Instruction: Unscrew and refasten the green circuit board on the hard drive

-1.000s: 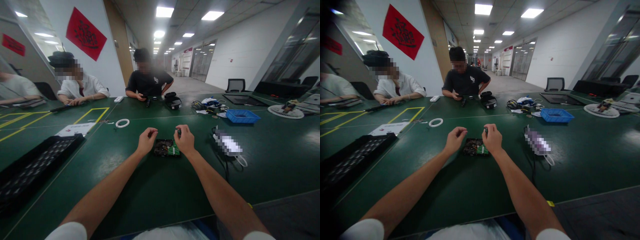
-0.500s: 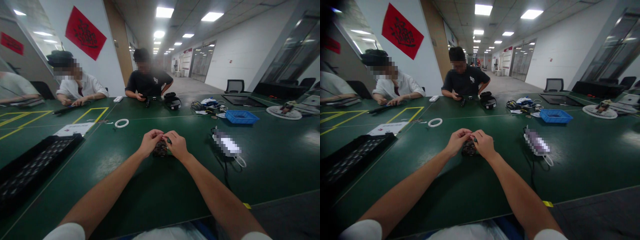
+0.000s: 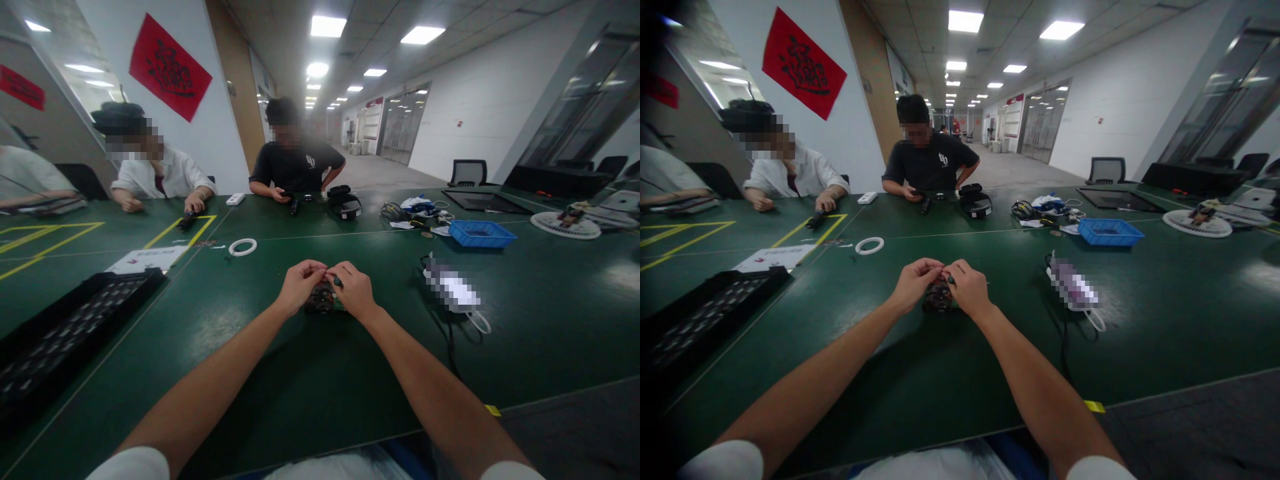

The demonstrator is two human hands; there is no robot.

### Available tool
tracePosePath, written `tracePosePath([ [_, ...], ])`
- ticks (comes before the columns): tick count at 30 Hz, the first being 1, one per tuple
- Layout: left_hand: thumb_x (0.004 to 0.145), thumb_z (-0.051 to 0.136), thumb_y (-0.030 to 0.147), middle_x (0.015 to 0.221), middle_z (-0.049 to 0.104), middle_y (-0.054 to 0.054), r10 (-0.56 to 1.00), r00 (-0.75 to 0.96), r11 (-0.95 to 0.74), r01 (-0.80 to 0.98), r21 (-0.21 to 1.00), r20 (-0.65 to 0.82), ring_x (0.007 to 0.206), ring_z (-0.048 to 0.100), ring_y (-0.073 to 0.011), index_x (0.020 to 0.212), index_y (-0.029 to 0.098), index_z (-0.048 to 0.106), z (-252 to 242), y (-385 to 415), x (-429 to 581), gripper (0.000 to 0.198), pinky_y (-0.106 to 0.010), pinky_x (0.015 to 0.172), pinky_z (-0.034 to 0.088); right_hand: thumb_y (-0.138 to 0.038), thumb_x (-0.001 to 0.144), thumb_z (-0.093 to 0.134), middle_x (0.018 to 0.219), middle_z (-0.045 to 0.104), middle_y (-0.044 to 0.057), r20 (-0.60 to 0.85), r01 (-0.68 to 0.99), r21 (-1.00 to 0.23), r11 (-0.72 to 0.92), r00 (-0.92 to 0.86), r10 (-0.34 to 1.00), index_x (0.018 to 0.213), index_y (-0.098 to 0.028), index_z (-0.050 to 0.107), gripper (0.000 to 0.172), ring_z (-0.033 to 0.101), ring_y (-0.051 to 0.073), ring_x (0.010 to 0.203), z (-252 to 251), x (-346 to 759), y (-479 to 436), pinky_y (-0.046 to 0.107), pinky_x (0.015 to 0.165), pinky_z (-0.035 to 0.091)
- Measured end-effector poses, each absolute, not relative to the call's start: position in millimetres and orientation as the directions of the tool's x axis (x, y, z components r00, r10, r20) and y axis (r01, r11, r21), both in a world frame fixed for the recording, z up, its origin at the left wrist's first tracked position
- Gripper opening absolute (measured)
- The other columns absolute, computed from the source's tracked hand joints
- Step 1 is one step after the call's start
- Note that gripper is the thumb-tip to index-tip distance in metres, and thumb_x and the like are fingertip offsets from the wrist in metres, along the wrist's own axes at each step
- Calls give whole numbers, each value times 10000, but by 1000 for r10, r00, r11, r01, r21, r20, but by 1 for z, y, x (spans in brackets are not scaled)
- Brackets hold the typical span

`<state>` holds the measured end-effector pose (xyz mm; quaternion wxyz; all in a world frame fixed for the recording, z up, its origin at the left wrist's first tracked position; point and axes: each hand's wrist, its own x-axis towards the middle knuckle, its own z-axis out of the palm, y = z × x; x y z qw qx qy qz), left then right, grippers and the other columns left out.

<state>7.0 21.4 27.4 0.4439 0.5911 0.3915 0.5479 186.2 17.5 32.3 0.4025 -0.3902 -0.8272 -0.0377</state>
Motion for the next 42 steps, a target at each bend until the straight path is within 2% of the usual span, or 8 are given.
tracePosePath([
  [8,937,595,401,988,727,-51,874,121,-483,313,818,470,916,685,-212,1059,228,708,33,16,5,240,-352,852,540,-256,981,528,1046,661,73,663,673,-264,691,-394,637,1015,-227,662,141,645,193,904,30,189,21,293,764,508],
  [14,968,541,390,1040,730,-45,863,168,-499,425,755,476,970,682,-221,1139,249,686,39,10,6,266,-363,919,517,-286,974,534,1008,655,69,662,686,-281,672,-369,653,971,-230,650,128,636,200,923,32,192,23,304,806,509],
  [18,959,558,423,1257,668,-91,829,293,-557,505,660,476,1181,607,-270,1327,254,607,31,11,2,408,-431,1053,450,-301,972,535,1005,657,73,682,722,-288,629,-306,664,956,-225,649,138,633,204,904,36,201,29,312,802,503],
  [21,850,686,545,1421,554,-125,765,489,-644,565,515,419,1342,462,-352,1435,284,544,21,11,-4,657,-521,1140,339,-291,955,549,997,660,75,700,765,-309,565,-219,680,920,-223,649,126,631,210,893,36,218,40,318,780,496],
  [23,782,725,618,1482,482,-135,734,588,-677,596,432,339,1379,397,-397,1481,316,499,15,11,-7,794,-572,1151,287,-290,943,560,986,658,74,686,809,-305,502,-179,705,912,-221,650,117,630,214,878,33,231,48,318,749,485],
  [26,801,696,628,1513,421,-132,707,657,-703,618,352,260,1381,370,-412,1516,356,445,10,12,-9,805,-595,1144,264,-279,918,584,960,656,65,636,853,-290,434,-167,753,899,-221,651,90,620,207,829,27,246,58,313,716,468],
  [35,904,542,653,1469,395,-129,798,527,-598,755,270,294,1359,336,-410,1452,414,518,-5,14,-2,598,-613,1102,275,-278,882,642,888,662,33,473,824,-290,488,-320,821,851,-231,683,70,611,177,819,20,243,59,283,742,449],
  [42,925,492,668,1462,377,-130,841,445,-512,838,188,308,1329,347,-398,1443,418,525,-9,14,-2,576,-604,1067,295,-333,926,623,936,659,51,333,833,-235,500,-414,847,939,-227,721,145,616,175,854,22,236,52,271,754,441],
])
